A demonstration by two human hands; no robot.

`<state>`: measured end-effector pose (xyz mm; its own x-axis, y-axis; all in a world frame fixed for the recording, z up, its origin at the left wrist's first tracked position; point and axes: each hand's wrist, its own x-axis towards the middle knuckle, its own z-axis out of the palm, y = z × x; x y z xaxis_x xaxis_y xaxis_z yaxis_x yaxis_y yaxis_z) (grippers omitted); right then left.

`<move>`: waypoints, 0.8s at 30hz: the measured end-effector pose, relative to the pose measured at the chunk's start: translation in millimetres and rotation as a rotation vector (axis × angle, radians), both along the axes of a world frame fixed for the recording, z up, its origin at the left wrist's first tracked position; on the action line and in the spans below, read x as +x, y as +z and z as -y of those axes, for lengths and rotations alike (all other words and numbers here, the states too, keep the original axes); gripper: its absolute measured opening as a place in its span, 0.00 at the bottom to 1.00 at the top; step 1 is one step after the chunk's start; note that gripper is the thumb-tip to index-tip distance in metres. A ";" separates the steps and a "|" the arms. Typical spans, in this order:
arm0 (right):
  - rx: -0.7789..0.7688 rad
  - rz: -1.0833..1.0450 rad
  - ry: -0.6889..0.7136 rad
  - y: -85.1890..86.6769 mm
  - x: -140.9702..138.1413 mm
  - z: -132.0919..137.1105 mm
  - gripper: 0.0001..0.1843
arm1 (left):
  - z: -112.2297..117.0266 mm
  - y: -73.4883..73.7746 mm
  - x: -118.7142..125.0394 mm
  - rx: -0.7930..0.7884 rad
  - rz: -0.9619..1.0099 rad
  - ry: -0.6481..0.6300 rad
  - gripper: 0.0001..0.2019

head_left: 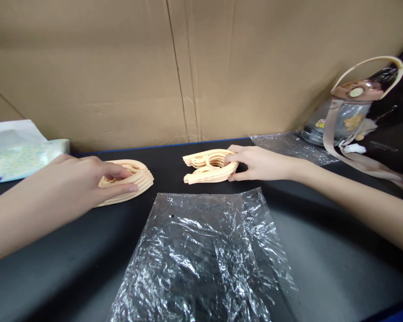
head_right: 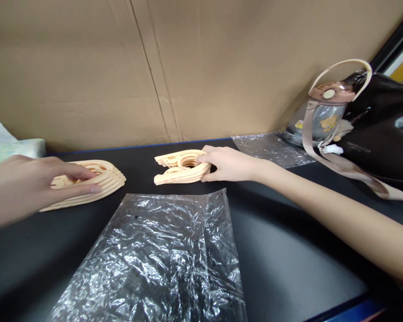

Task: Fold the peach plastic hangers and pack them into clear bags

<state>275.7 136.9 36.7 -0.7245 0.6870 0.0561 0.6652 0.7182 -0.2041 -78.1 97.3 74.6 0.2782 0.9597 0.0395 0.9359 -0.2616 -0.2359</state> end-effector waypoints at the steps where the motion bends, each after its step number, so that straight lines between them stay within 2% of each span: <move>1: 0.001 -0.014 0.004 -1.2 0.6 -0.1 0.09 | 1.6 1.8 0.3 -0.015 -0.024 0.041 0.35; 3: -0.003 -0.044 0.016 -3.2 1.6 0.0 0.12 | 3.1 4.6 -5.2 0.005 -0.055 0.079 0.35; 4: -0.006 -0.054 0.019 -3.8 1.9 0.1 0.13 | 2.4 5.0 -11.8 0.047 -0.046 0.042 0.34; 7: -0.015 -0.055 0.014 -3.5 1.3 0.9 0.14 | -5.7 2.6 -42.0 0.112 -0.031 -0.219 0.40; 9: -0.021 -0.053 0.007 -2.0 0.1 1.8 0.13 | -14.2 0.7 -60.8 0.114 -0.045 -0.278 0.49; 12: -0.029 -0.043 -0.009 0.3 -1.9 3.2 0.10 | -25.2 3.4 -69.8 -0.049 -0.047 -0.147 0.58; 14: -0.031 -0.040 -0.013 1.1 -2.6 3.8 0.10 | -28.6 9.0 -63.2 -0.182 -0.035 -0.002 0.59; 16: -0.033 -0.047 -0.005 1.2 -2.7 4.1 0.10 | -28.8 15.3 -53.7 -0.239 -0.023 0.107 0.58; 18: -0.032 -0.059 0.008 1.1 -2.2 4.2 0.10 | -27.2 19.9 -47.4 -0.232 -0.005 0.114 0.52; 21: -0.028 -0.068 0.028 1.0 -1.2 4.3 0.11 | -25.2 21.8 -47.3 -0.195 0.018 0.022 0.44; 24: -0.027 -0.056 0.030 1.2 -0.7 4.3 0.12 | -25.9 19.7 -51.8 -0.183 -0.002 -0.005 0.43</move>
<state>275.0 132.6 37.9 -0.7412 0.6666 0.0792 0.6303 0.7317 -0.2596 -129.9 123.1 94.3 0.2827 0.9495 -0.1364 0.9342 -0.3048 -0.1854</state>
